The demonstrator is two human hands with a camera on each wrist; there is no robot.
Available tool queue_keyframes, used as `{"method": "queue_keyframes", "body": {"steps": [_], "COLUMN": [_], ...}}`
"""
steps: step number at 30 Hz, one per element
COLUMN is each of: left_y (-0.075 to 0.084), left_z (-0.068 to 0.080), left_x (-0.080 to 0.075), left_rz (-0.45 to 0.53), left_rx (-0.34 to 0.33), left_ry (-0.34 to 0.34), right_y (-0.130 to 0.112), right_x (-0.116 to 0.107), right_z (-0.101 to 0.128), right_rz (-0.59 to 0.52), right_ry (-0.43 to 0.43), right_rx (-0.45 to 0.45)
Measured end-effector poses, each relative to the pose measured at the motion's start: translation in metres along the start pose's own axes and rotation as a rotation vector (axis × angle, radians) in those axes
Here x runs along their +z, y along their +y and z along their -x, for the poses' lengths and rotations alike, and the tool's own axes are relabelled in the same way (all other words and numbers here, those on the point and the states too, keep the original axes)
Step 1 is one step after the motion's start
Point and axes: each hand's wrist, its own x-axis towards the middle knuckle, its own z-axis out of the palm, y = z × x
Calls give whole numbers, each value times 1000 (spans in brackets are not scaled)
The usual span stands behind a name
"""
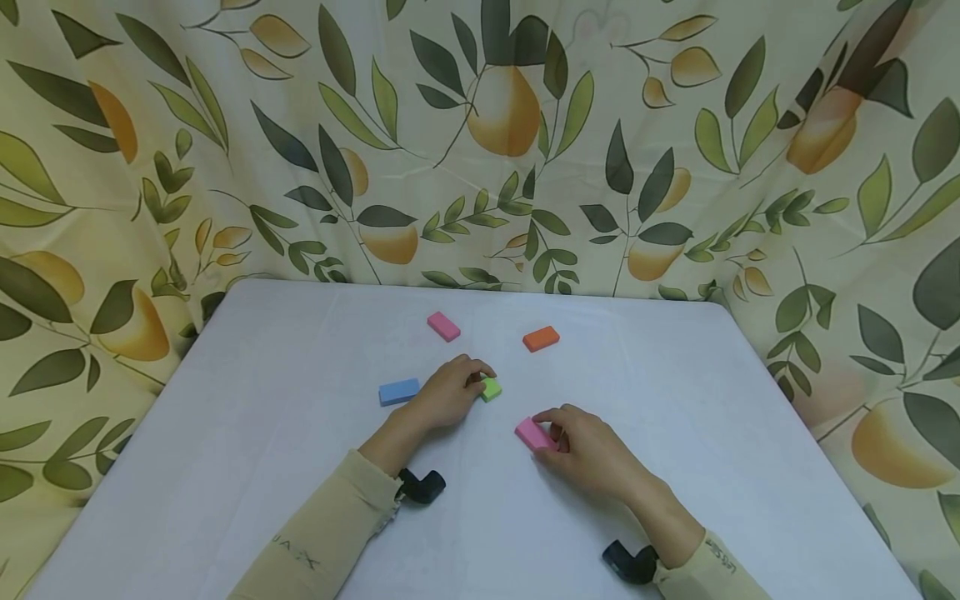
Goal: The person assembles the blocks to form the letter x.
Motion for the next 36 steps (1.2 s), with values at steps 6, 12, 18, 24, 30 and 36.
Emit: {"method": "queue_keyframes", "body": {"steps": [6, 12, 18, 24, 30, 36], "left_y": [-1, 0, 1, 2, 3, 3], "left_z": [0, -1, 0, 0, 1, 2], "left_x": [0, 0, -2, -2, -3, -3], "left_rz": [-3, -7, 2, -2, -8, -6], "left_rx": [7, 10, -3, -2, 11, 10], "left_ry": [0, -5, -8, -11, -6, -4], "right_y": [0, 0, 1, 0, -2, -3], "right_x": [1, 2, 2, 2, 2, 2], "right_z": [-1, -2, -2, -3, -5, -6], "right_rz": [-5, -7, -10, -34, -21, -40], "right_ry": [3, 2, 6, -4, -8, -22], "right_rx": [-8, 4, 0, 14, 18, 45]}}
